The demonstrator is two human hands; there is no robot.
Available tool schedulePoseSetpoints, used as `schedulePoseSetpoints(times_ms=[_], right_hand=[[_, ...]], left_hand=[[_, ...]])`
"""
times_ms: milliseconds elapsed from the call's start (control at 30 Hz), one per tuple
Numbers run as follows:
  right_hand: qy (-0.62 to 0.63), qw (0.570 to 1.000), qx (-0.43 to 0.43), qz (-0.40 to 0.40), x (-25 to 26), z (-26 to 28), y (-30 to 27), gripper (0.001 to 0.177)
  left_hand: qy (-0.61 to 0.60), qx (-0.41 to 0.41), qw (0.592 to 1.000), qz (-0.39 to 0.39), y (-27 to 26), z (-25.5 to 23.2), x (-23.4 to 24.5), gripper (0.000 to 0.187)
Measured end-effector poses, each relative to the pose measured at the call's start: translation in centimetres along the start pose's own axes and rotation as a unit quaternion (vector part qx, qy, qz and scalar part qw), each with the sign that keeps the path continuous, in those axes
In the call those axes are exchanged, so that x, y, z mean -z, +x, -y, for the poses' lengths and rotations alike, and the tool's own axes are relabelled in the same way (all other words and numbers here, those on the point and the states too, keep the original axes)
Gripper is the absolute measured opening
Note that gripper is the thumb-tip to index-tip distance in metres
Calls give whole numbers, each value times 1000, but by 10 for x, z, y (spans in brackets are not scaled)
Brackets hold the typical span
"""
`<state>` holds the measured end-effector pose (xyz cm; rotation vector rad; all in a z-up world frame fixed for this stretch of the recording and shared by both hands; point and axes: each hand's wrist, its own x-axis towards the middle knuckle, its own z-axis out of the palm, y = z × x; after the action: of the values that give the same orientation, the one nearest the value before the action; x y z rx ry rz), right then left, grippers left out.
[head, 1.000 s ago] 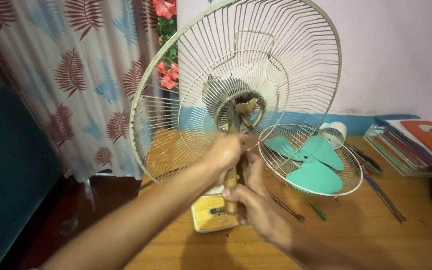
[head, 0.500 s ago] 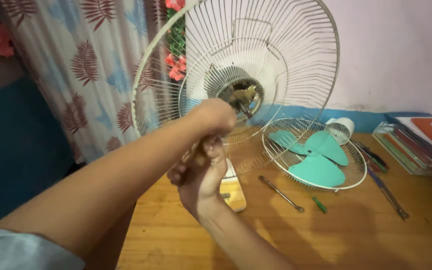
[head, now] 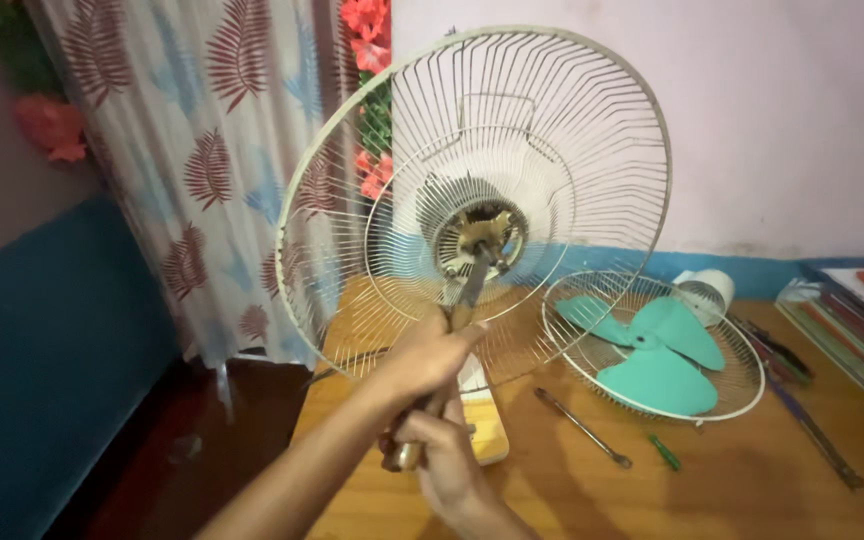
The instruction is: The person removes the front wire guard of a table fan, then uses pliers to grip and unscrew the central hub nut. The fan blades and rear guard remain detached on the table. The person continues to manipulate the hub with pliers throughout the clip.
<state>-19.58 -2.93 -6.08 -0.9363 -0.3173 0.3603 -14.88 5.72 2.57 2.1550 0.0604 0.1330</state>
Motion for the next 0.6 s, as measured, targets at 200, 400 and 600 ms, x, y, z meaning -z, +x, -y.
schedulePoseSetpoints(times_ms=[200,400,600], right_hand=[[-109,992,-58,5,44,41,-4,73],[-60,993,-106,9,61,105,0,82],[7,984,-95,148,74,142,9,77]], left_hand=[[-230,-48,972,-3,-2,17,-23,56],[-453,-73,887,48,13,24,-35,33],[-438,-93,894,13,28,14,-40,24]])
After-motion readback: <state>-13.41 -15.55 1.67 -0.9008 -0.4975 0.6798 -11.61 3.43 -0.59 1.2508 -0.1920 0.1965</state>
